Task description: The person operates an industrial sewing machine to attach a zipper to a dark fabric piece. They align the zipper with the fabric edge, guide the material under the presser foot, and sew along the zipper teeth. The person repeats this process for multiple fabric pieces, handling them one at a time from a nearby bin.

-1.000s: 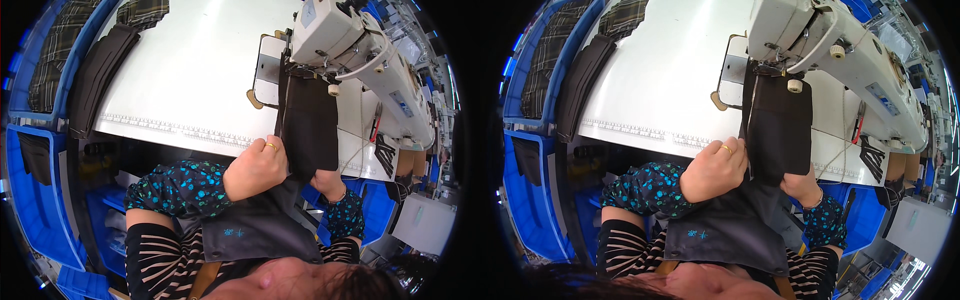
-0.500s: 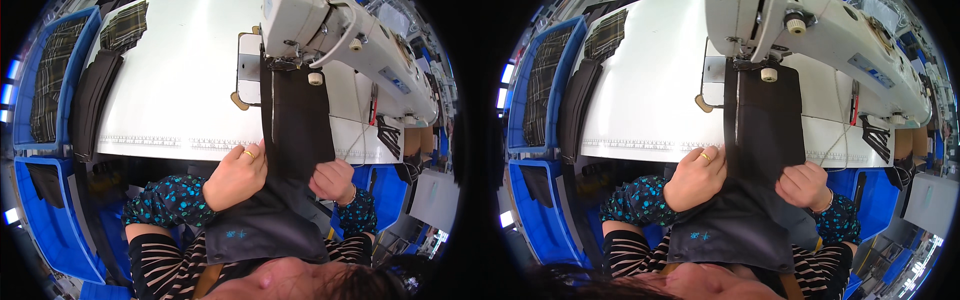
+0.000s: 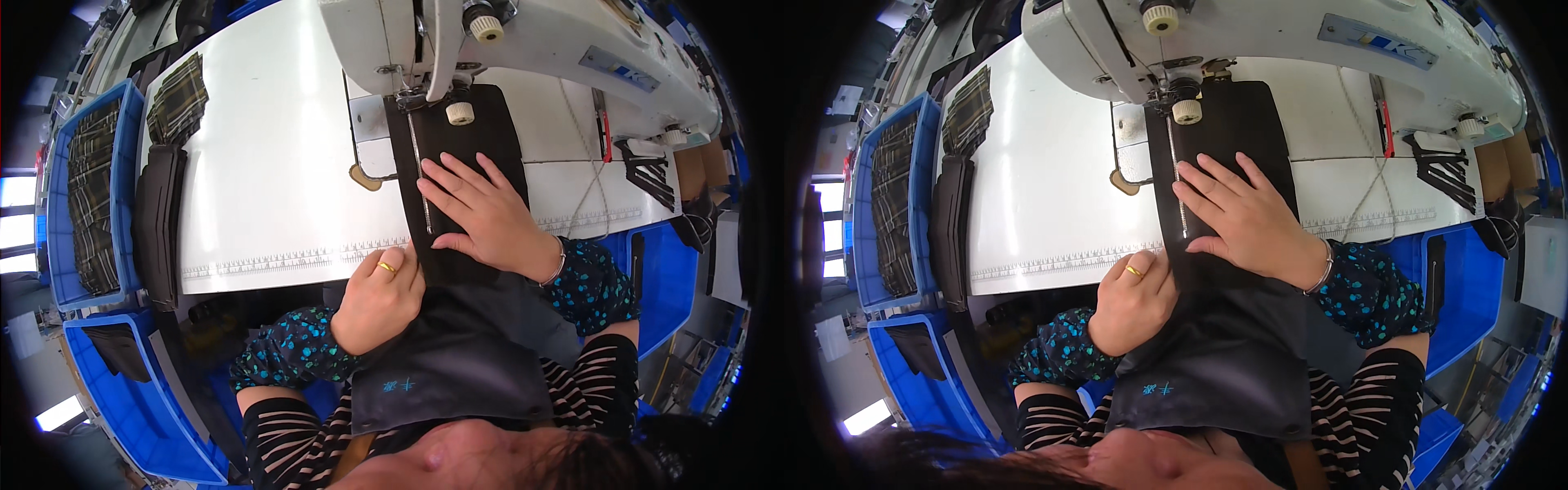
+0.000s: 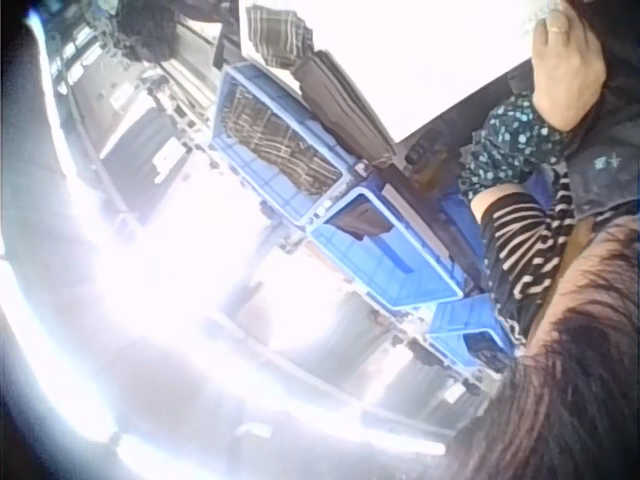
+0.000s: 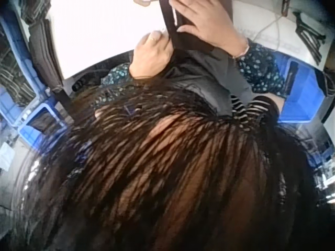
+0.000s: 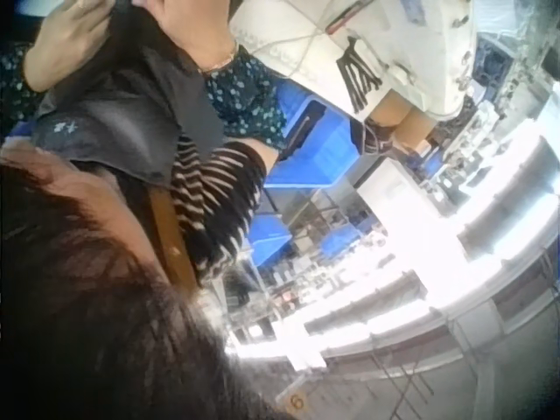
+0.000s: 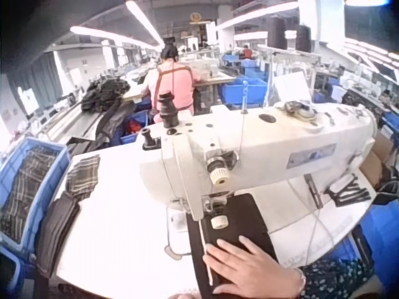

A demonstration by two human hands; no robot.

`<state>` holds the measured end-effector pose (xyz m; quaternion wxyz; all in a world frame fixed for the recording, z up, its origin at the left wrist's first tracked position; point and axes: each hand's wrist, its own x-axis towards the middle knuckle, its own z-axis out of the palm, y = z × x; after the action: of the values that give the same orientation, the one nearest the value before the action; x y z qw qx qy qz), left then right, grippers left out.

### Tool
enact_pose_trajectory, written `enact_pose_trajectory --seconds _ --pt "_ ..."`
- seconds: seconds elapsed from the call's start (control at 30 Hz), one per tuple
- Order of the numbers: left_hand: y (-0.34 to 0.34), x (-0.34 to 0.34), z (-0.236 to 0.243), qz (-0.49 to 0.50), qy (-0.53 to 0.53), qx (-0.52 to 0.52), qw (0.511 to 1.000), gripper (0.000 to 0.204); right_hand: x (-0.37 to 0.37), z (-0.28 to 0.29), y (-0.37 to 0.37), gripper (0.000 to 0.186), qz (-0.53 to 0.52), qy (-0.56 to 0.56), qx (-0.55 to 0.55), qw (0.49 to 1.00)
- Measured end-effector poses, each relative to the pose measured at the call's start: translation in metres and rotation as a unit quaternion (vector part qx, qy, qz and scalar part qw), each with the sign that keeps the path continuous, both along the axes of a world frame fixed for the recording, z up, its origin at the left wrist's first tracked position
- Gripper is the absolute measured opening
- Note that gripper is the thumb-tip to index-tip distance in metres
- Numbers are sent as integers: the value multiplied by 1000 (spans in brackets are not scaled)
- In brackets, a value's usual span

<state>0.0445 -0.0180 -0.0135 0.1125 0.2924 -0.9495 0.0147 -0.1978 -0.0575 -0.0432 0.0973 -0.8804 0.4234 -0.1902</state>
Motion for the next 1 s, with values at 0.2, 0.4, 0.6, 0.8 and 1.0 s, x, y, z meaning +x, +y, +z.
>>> enact_pose_trajectory --seconds 0.2,0.4,0.6,0.8,1.0 --pt "-6 4 -2 8 36 13 999 23 1 0 -1 78 -1 20 15 1000" --pt "-41 10 13 88 95 44 991 35 -1 -1 -1 76 2 -4 1 1000" --pt "-79 -5 10 68 14 60 996 76 -2 2 -3 76 5 7 3 1000" --pt "-83 -5 8 62 8 106 992 85 -1 5 -5 73 -3 -9 -1 1000" --pt "-91 -7 11 59 2 96 994 85 -3 5 -12 75 4 14 0 1000"
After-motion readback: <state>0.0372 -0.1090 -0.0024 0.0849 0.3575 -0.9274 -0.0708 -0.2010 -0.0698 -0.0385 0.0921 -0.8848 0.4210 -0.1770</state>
